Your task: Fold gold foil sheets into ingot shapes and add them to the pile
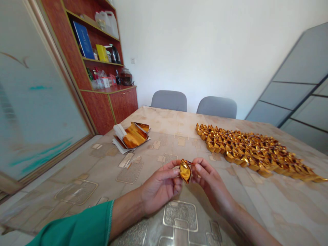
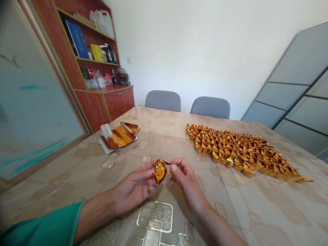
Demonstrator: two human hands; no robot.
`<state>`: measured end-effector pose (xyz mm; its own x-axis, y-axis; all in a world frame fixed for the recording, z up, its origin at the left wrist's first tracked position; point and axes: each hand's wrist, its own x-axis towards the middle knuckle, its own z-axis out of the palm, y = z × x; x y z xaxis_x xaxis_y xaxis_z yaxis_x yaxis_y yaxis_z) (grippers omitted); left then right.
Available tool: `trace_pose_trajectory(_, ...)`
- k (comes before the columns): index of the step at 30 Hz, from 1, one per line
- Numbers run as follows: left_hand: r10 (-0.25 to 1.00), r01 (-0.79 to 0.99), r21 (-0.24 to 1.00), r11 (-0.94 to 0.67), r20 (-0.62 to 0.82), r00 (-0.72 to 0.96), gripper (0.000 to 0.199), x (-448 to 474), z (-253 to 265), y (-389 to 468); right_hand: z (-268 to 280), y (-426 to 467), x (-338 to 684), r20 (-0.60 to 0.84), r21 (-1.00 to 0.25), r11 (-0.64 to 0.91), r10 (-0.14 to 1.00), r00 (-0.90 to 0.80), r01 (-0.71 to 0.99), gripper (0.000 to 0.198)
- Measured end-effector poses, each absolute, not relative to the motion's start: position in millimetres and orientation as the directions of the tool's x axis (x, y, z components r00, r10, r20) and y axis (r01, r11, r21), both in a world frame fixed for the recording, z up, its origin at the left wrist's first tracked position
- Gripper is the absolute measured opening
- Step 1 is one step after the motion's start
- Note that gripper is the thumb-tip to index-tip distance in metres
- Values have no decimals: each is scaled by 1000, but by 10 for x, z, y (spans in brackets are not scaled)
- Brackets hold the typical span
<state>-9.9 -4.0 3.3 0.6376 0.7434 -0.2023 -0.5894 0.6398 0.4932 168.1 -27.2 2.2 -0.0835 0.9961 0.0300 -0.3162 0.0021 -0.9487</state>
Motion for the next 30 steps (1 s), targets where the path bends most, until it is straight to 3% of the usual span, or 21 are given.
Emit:
trace_pose_trajectory(9, 753, -551, 566, 613, -207, 625, 27, -87, 41, -59, 50, -303, 1632, 152, -978, 133, 982, -112, -161, 21)
trace_pose_trajectory(18, 745, -540, 577, 613, -192, 639, 32, -97, 45, -49, 21, -296, 1641, 20, -917, -73, 973, -228, -392, 21)
trace_pose_trajectory(25, 786, -539, 640, 548, -172, 594, 28, -93, 45, -47, 36, -288, 1627, 119, -950, 51, 971, -208, -309, 35)
trace_pose_trajectory(30, 798, -529, 689, 495, -120, 591, 39, -89, 88, -74, 36, -274, 1646, 166, -967, 141, 980, -106, -210, 29)
